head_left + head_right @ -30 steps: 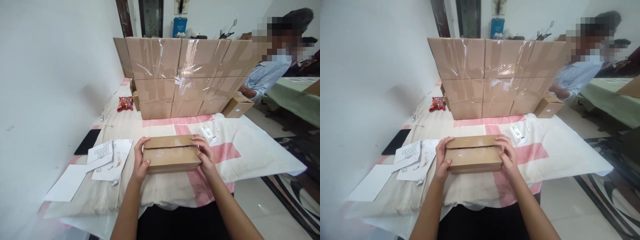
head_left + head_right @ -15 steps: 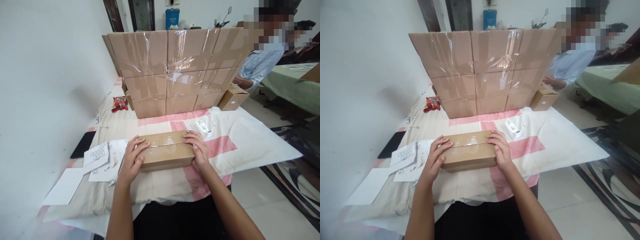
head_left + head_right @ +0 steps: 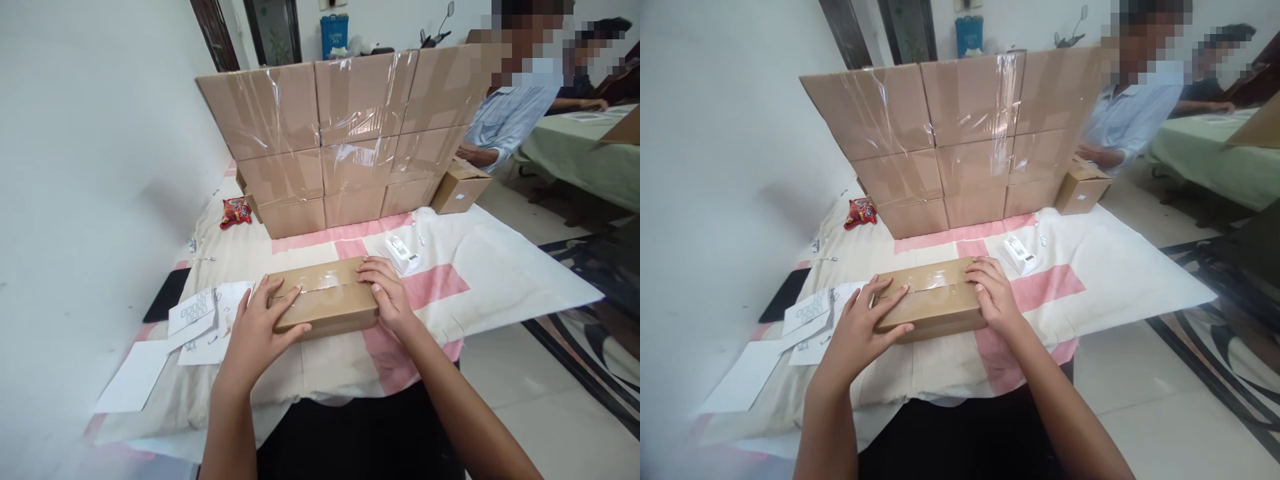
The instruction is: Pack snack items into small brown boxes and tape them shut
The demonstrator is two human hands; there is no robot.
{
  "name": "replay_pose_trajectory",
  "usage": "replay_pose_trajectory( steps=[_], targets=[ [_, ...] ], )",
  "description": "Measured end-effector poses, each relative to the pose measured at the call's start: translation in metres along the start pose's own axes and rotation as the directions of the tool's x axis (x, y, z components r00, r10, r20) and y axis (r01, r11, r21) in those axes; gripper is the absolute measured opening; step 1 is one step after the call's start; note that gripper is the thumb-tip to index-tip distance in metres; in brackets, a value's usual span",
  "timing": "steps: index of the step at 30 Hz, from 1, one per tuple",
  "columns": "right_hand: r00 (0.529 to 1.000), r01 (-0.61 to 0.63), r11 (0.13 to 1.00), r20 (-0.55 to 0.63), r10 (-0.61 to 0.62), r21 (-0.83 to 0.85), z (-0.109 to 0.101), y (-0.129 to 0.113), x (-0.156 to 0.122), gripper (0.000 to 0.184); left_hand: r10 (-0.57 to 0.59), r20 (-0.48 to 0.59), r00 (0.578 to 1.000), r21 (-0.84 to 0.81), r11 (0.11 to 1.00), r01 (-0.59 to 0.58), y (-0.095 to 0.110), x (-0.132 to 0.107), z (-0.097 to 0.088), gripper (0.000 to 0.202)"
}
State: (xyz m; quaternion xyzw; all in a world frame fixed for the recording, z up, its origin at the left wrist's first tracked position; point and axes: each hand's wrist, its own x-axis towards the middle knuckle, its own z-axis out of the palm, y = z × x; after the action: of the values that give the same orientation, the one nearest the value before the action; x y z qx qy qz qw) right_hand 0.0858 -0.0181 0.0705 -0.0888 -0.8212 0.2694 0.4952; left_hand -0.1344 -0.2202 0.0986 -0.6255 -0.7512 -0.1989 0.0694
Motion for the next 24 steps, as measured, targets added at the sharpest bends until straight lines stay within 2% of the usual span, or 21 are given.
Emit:
replay_pose_trajectory(
  steps=[4,7,9,11,13,14,15,16,18,19,20,22,24],
  targets=[
    [1.000,-0.004,1.000,-0.015,0.004,0.009,0.003,0.004,-0.001,0.029,-0.061,-0.011,0.998,0.087,0.994,0.061,0.013,0.005,-0.003,0.060],
    [0.998,0.016,1.000,-0.067,-0.015,0.014,0.010,0.010,-0.001,0.032,-0.086,-0.004,0.996,0.095,0.992,0.086,0.016,0.015,-0.002,0.056],
    [0.994,0.052,0.999,-0.096,-0.051,0.003,0.015,0.014,0.001,0.033,-0.092,0.000,0.996,0.093,0.992,0.091,0.010,0.022,0.002,0.054],
    [0.996,0.072,0.997,-0.056,-0.072,-0.011,0.015,0.020,0.003,0.032,-0.085,-0.014,0.996,0.090,0.992,0.086,0.000,0.029,0.009,0.054],
    [1.000,0.027,0.999,-0.012,-0.027,-0.032,0.005,0.030,0.006,0.030,-0.066,-0.046,0.997,0.086,0.994,0.070,-0.012,0.038,0.017,0.052],
    [0.999,-0.036,0.998,-0.036,0.034,-0.053,-0.004,0.037,0.006,0.029,-0.056,-0.066,0.996,0.086,0.994,0.061,-0.018,0.042,0.021,0.051],
    [0.987,-0.137,0.988,-0.100,0.129,-0.075,-0.015,0.046,0.006,0.029,-0.047,-0.086,0.995,0.087,0.995,0.054,-0.023,0.046,0.024,0.049],
    [0.952,-0.259,0.962,-0.188,0.240,-0.087,-0.028,0.056,0.006,0.028,-0.040,-0.105,0.994,0.090,0.995,0.050,-0.028,0.051,0.026,0.048],
    [0.835,-0.483,0.873,-0.338,0.434,-0.073,-0.055,0.080,0.003,0.028,-0.022,-0.132,0.991,0.100,0.994,0.036,-0.034,0.060,0.030,0.045],
    [0.783,-0.558,0.827,-0.366,0.503,-0.059,-0.067,0.092,0.001,0.029,-0.013,-0.135,0.991,0.105,0.994,0.027,-0.037,0.064,0.031,0.045],
    [0.753,-0.604,0.795,-0.364,0.548,-0.052,-0.077,0.103,-0.001,0.030,-0.009,-0.132,0.991,0.110,0.994,0.023,-0.039,0.068,0.031,0.045],
    [0.742,-0.633,0.773,-0.325,0.586,-0.050,-0.087,0.121,-0.007,0.031,-0.012,-0.115,0.993,0.113,0.993,0.025,-0.043,0.075,0.033,0.047],
    [0.734,-0.647,0.762,-0.302,0.608,-0.038,-0.086,0.132,-0.013,0.032,-0.013,-0.112,0.994,0.064,0.998,0.020,-0.048,0.079,0.036,0.049]
  ],
)
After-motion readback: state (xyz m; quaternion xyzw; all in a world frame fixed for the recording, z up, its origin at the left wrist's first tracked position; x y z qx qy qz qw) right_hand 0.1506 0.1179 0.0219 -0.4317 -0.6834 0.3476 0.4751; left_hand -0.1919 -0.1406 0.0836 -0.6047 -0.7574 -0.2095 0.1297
